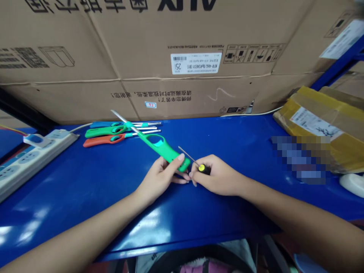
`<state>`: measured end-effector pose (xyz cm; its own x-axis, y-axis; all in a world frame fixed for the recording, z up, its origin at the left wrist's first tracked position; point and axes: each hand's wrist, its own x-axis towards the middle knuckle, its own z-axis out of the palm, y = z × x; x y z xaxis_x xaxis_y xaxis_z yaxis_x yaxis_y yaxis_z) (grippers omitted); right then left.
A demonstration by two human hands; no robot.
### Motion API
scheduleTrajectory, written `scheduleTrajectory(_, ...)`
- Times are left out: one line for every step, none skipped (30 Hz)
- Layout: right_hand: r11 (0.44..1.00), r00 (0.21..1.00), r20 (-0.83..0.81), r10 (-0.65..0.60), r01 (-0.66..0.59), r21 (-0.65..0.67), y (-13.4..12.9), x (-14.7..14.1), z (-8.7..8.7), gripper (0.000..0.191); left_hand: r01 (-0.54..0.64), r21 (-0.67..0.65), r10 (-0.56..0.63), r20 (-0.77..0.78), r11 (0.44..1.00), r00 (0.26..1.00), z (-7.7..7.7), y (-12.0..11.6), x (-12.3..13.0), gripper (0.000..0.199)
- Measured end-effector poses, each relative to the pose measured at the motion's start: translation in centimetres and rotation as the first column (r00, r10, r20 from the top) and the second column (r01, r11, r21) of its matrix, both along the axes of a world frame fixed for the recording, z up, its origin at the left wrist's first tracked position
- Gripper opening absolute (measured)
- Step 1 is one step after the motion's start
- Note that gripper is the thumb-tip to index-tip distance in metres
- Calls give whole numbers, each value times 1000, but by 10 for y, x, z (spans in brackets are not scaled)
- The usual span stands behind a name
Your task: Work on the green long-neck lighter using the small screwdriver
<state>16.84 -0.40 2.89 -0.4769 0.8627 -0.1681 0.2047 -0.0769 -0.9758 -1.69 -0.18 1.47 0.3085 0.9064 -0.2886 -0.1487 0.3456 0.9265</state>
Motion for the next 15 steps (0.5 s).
scheduleTrajectory(1000, 1000, 10, -7, 7, -29, -2, -4, -3, 23, -6, 80, 13, -84, 997, 996, -1, 1, -1, 36)
scheduleTrajectory(998, 1000, 13, -19, 20, -61, -4, -7, -5, 25, -15, 107, 27, -110, 994, 994, -1, 1, -1, 38)
scheduleTrajectory(995, 999, 10, -34, 35, -96, -5, -10, -6, 26, -18, 140, 39, -144, 990, 989, -1, 0, -1, 39)
scheduleTrajectory(990, 999, 4, -50, 50, -130, -6, -12, -7, 27, -19, 162, 46, -164, 987, 985, -1, 0, -1, 38)
scheduleTrajectory(985, 998, -2, -62, 61, -161, -6, -14, -8, 29, -16, 173, 45, -170, 985, 984, -2, -1, 0, 38)
scheduleTrajectory(979, 998, -5, -68, 66, -191, -5, -15, -8, 32, -1, 195, 36, -178, 981, 983, -2, -3, 1, 38)
scheduleTrajectory(974, 998, -6, -69, 66, -218, -4, -16, -8, 34, 23, 222, 19, -186, 975, 982, -3, -4, 2, 39)
scheduleTrajectory(968, 998, -5, -69, 65, -244, -3, -17, -9, 36, 52, 250, -3, -192, 967, 981, -4, -5, 3, 38)
scheduleTrajectory(962, 998, -3, -68, 65, -266, -2, -17, -9, 38, 81, 277, -25, -199, 957, 980, -5, -6, 3, 37)
scheduleTrajectory(956, 998, -1, -69, 66, -284, -2, -18, -9, 40, 102, 303, -39, -206, 948, 978, -6, -7, 4, 36)
scheduleTrajectory(952, 998, -1, -70, 66, -299, -1, -18, -10, 42, 119, 323, -48, -217, 939, 975, -7, -7, 4, 37)
scheduleTrajectory(948, 998, -3, -70, 65, -310, -1, -18, -10, 43, 130, 337, -52, -230, 933, 972, -8, -8, 4, 38)
scheduleTrajectory(946, 998, -6, -67, 62, -318, 0, -17, -10, 43, 137, 345, -53, -243, 929, 969, -8, -9, 3, 38)
scheduleTrajectory(945, 998, -9, -65, 58, -323, 0, -17, -10, 44, 142, 349, -53, -254, 926, 966, -9, -9, 2, 36)
scheduleTrajectory(944, 998, -13, -61, 53, -325, 0, -17, -10, 44, 146, 351, -52, -264, 925, 963, -9, -10, 2, 34)
